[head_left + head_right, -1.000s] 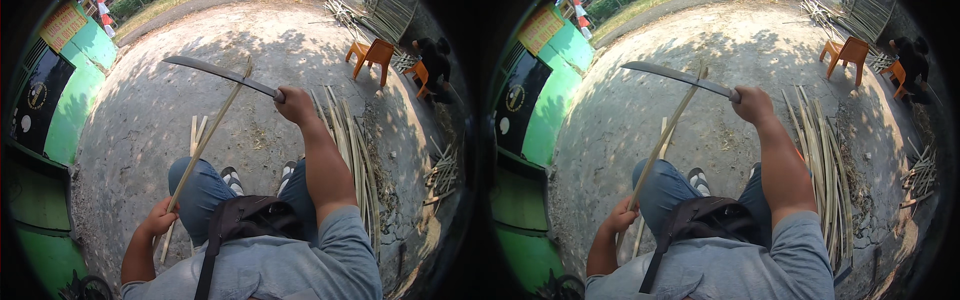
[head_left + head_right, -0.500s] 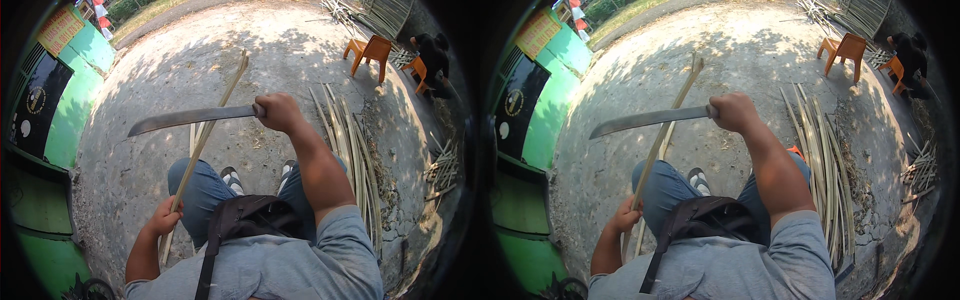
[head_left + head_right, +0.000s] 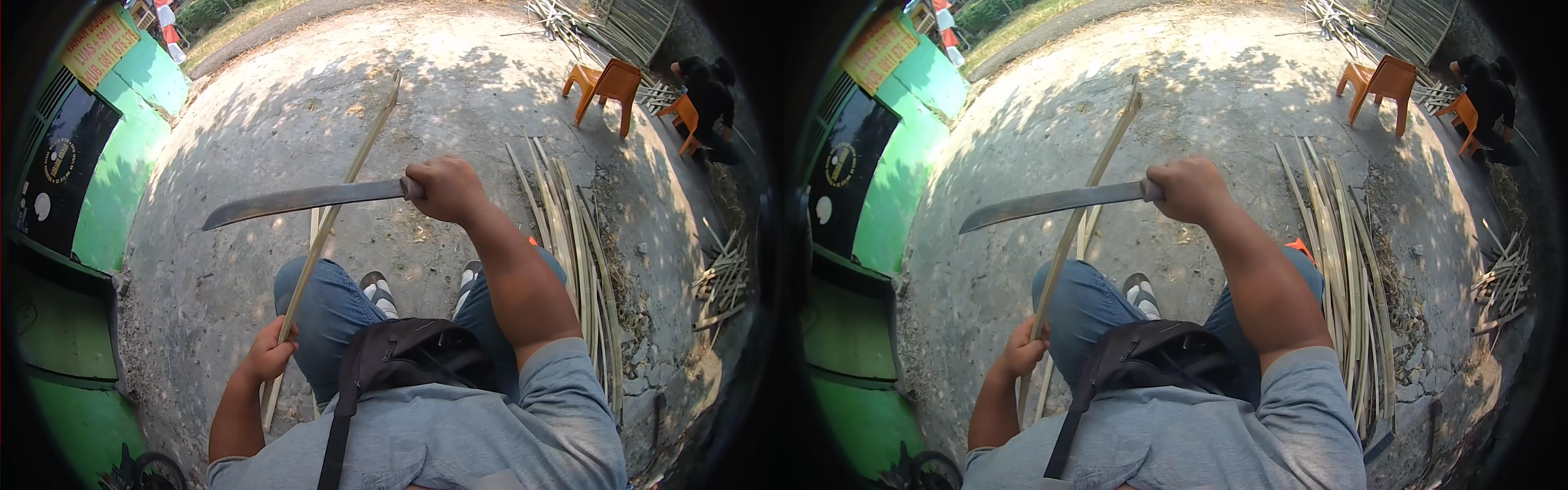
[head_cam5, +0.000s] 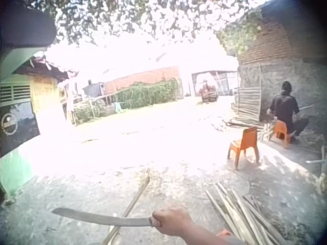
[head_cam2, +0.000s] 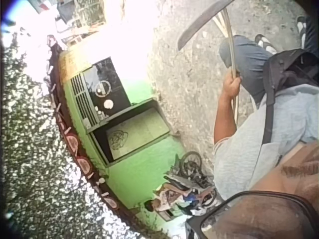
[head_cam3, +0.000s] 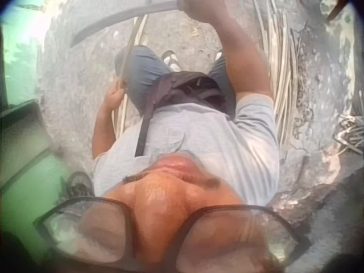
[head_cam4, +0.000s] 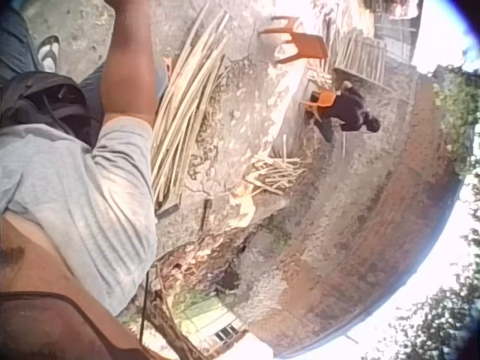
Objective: The person thins a bamboo strip by shaving off thin layers with a machete.
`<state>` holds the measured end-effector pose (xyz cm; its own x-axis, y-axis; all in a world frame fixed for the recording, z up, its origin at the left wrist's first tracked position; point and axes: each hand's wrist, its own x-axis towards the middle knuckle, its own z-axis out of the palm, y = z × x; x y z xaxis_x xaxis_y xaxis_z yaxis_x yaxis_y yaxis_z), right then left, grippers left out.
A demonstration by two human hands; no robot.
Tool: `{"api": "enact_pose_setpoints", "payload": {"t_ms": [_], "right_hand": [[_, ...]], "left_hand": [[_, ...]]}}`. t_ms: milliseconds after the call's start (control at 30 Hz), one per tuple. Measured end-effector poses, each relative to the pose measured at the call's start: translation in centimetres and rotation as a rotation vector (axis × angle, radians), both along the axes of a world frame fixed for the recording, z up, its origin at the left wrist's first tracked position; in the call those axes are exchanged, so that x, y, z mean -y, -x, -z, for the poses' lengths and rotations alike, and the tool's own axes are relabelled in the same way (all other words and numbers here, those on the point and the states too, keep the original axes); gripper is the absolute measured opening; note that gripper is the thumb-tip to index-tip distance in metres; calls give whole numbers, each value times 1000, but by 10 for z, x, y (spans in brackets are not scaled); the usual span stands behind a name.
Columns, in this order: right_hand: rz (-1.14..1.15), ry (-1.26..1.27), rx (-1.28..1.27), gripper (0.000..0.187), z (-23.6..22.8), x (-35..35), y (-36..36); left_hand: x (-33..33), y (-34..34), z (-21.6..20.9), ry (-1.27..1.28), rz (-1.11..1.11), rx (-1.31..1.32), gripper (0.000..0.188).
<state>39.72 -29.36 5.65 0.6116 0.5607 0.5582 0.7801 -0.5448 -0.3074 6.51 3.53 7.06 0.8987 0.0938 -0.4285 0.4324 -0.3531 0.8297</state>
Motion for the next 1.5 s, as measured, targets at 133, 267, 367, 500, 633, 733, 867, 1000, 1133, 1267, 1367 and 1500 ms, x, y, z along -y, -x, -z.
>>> {"api": "enact_pose_setpoints", "payload": {"t_ms": [133, 267, 367, 500, 633, 733, 867, 1000, 1133, 1267, 1367, 1500], "right_hand": [[-168, 30, 87, 12, -1, -10, 12], [11, -46, 141, 14, -1, 16, -22], [309, -195, -207, 16, 3, 37, -42], [339, -163, -224, 16, -1, 28, -29], [192, -138, -145, 13, -5, 8, -9], [-11, -22, -6, 12, -4, -4, 7], [-105, 53, 38, 11, -7, -9, 15], [155, -55, 6, 15, -11, 20, -18], [371, -126, -232, 22, 0, 34, -37], [364, -100, -200, 22, 0, 25, -33], [336, -131, -191, 19, 2, 25, -29], [341, -137, -200, 16, 2, 27, -31]], "left_hand": [[6, -1, -4, -61, 13, 15, 16], [4, 8, -2, -204, 125, 147, 17], [-2, 14, 4, -162, 72, 102, 17], [-1, 14, 6, -71, 3, 2, 19], [-4, 11, 13, 164, -82, -79, 22], [-4, 5, 14, 307, -75, -130, 23], [-1, 3, 5, 398, -77, -177, 22], [-9, 15, 7, 239, 12, -100, 21], [-2, 12, -1, 188, -4, -171, 23], [-18, 22, 16, 256, -36, -177, 24], [-17, 26, 16, 273, -49, -145, 24], [-17, 25, 16, 298, -33, -156, 21]]}}
